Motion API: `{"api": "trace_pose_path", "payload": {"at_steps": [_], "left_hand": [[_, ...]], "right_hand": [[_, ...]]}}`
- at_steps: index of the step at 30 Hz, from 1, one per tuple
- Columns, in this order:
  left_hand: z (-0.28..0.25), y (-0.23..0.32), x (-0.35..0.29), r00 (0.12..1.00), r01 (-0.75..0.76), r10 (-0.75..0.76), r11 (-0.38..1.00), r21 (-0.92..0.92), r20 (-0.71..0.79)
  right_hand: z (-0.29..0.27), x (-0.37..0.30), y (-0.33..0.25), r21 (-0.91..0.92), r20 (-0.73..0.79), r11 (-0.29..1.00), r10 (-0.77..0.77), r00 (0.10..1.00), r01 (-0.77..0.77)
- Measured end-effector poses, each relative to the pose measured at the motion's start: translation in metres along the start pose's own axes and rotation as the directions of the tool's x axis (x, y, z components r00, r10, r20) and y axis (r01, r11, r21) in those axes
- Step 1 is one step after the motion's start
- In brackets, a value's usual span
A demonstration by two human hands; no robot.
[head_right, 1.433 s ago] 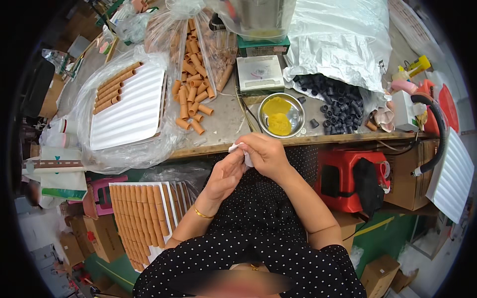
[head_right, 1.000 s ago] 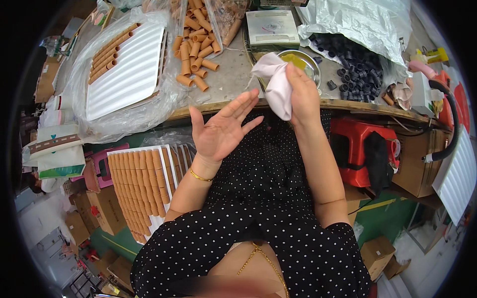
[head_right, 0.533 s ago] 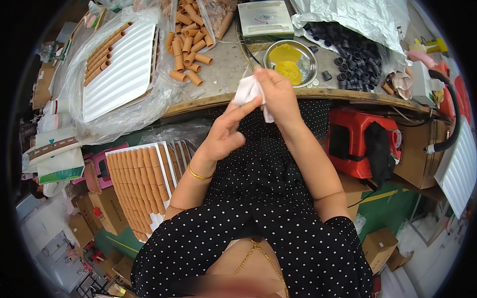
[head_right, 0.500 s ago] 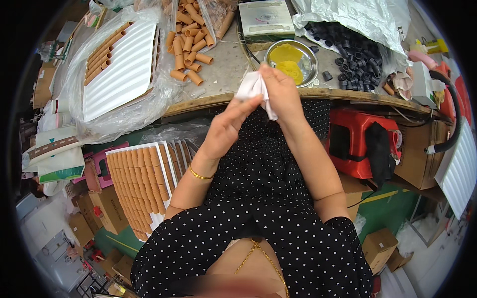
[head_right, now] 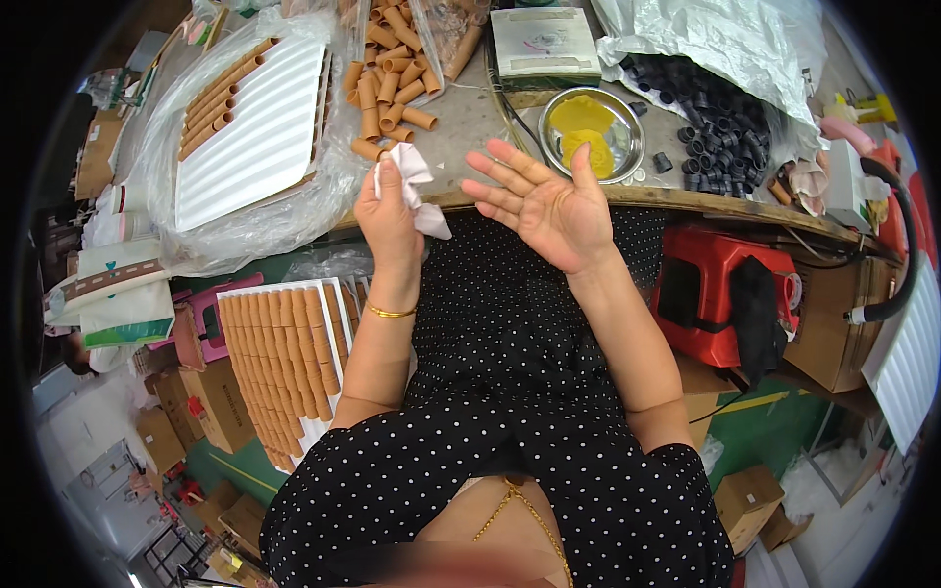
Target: Manually assembling small cylindrical components by applying adhesive and joining parts at a factory workstation.
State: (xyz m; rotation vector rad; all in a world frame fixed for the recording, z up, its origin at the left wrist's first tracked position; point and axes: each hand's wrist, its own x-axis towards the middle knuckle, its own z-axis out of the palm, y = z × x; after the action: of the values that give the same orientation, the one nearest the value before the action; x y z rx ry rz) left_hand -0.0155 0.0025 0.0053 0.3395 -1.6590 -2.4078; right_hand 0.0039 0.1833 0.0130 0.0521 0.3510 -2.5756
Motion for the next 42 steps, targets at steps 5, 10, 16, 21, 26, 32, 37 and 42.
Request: {"api": "trace_pose_path", "payload": {"at_steps": [5, 10, 16, 21, 26, 32, 37, 42], "left_hand": [[0.008, 0.01, 0.001, 0.983, 0.179, -0.18, 0.984, -0.019, -0.047], [0.002, -0.017, 0.013, 0.853, 0.487, -0.406, 0.846, -0.218, 0.329], [0.049, 0.026, -0.028, 0.633, 0.687, -0.373, 0.674, -0.271, 0.679], [0.028, 0.012, -0.046, 0.543, 0.583, -0.225, 0.795, -0.17, 0.809], [0.041, 0.015, -0.065, 0.551, 0.572, -0.25, 0.808, -0.141, 0.796], [0.071, 0.018, -0.05, 0.506, -0.118, -0.057, 0.984, 0.134, 0.861], [0.1, 0.012, -0.066, 0.709, -0.022, -0.101, 0.986, 0.165, 0.698], [0.107, 0.012, -0.061, 0.878, -0.166, -0.021, 0.923, 0.346, 0.478]], "right_hand": [[0.003, 0.005, -0.006, 0.022, -0.019, 1.0, 0.0, 1.0, 0.0], [0.039, 0.007, -0.001, -0.838, 0.511, -0.339, -0.217, 0.832, 0.427], [0.031, 0.004, -0.005, -0.58, 0.648, -0.803, -0.353, 0.675, 0.137], [0.008, -0.008, -0.002, -0.619, 0.722, -0.722, -0.368, 0.585, 0.31], [0.022, -0.01, -0.008, -0.601, 0.799, -0.682, -0.489, 0.351, 0.417], [0.035, -0.022, -0.03, -0.729, -0.122, 0.505, -0.76, 0.639, 0.462], [0.028, -0.028, -0.021, -0.581, -0.119, 0.618, -0.708, 0.697, 0.529], [0.035, -0.045, -0.02, -0.874, 0.486, -0.411, -0.75, 0.449, 0.26]]}}
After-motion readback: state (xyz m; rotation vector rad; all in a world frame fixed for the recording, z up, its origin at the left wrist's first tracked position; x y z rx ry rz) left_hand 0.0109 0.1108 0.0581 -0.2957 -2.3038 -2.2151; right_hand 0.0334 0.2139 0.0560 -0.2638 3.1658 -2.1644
